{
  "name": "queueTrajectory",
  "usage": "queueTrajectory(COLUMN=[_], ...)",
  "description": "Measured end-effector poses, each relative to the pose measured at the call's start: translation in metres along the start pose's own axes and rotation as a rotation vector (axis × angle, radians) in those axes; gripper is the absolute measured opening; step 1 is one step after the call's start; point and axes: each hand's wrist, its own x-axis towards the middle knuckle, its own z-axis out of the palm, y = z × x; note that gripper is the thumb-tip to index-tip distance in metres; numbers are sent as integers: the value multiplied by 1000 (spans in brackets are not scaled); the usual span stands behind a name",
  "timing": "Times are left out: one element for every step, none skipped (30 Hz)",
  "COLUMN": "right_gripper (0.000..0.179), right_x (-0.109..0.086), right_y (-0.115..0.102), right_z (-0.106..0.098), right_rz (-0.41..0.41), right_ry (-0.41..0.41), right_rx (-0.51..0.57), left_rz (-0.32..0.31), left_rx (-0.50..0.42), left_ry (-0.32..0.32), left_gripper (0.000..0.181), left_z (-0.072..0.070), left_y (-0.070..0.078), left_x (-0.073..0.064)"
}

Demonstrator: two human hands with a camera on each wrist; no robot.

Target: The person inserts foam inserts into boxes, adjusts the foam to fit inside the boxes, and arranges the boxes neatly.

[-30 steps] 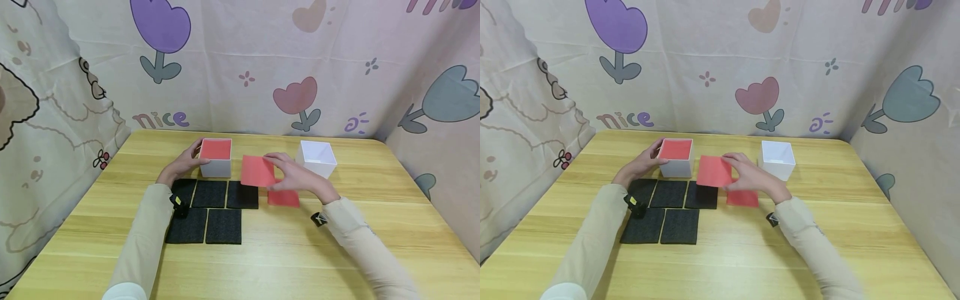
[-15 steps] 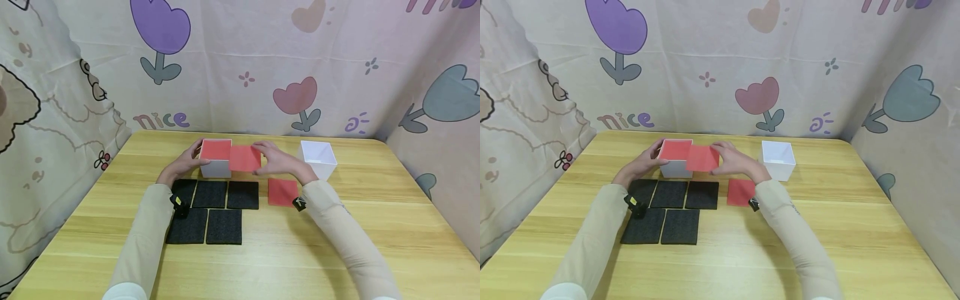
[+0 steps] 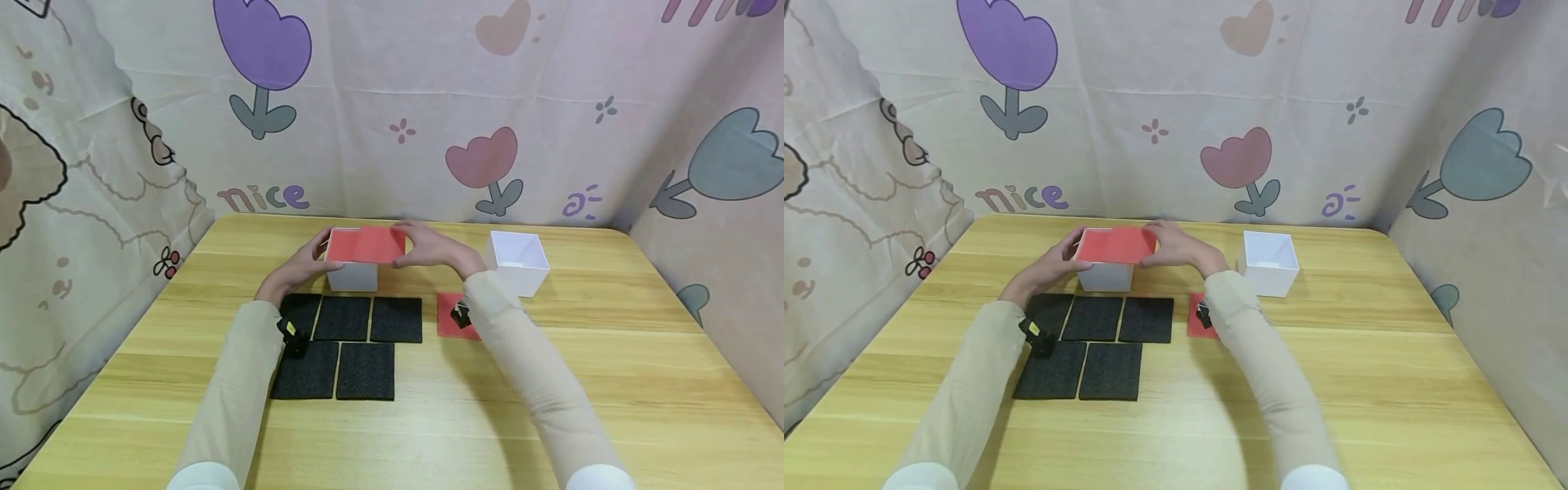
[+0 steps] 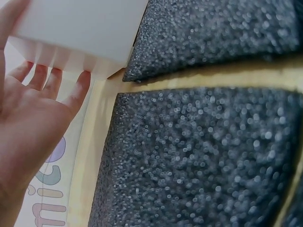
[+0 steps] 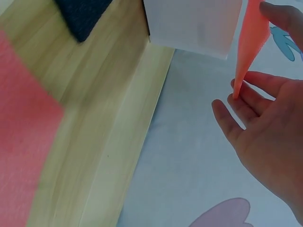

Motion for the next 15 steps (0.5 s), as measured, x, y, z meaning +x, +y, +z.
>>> queueTrajectory(right_gripper=[79, 79, 79, 79, 79, 80, 80, 80, 80, 79, 79, 79, 78, 78, 78], right_x=[2, 4, 6, 8, 10, 12, 14, 16, 18, 19, 21, 22, 23, 25, 26], right_y=[-1, -2, -4, -5, -6, -7, -8, -9, -10, -11, -12, -13, -14, -15, -16], right_z=[0, 0, 1, 1, 1, 2, 2, 3, 3, 3, 3, 4, 4, 4, 4], right_rz=[-2, -6, -7, -8, -10, -12, -19, -24, -28, -32, -30, -29, -28, -25, -23], right_ry=[-6, -12, -17, -22, -27, -29, -30, -30, -30, -31, -32, -32, -33, -34, -35], right_rx=[4, 9, 13, 18, 20, 22, 22, 21, 20, 21, 22, 27, 29, 30, 31], left_rz=[1, -1, -1, -5, -9, -11, -12, -13, -13, -15, -16, -13, -13, -14, -14], left_rx=[4, 8, 16, 20, 23, 26, 34, 39, 43, 43, 47, 49, 50, 48, 46], left_ry=[2, 3, 6, 9, 12, 14, 17, 17, 21, 23, 25, 24, 26, 27, 29], left_gripper=[86, 86, 86, 87, 87, 88, 88, 89, 89, 89, 89, 89, 89, 89, 88], left_z=[0, 0, 0, -1, -1, -1, -1, -2, -2, -2, -2, -2, -2, -2, -2], left_y=[0, 1, 2, 2, 3, 4, 4, 4, 4, 4, 4, 4, 4, 4, 4], left_x=[0, 0, 0, 0, -1, -1, -1, -1, -1, 0, 0, 0, 0, 0, 0])
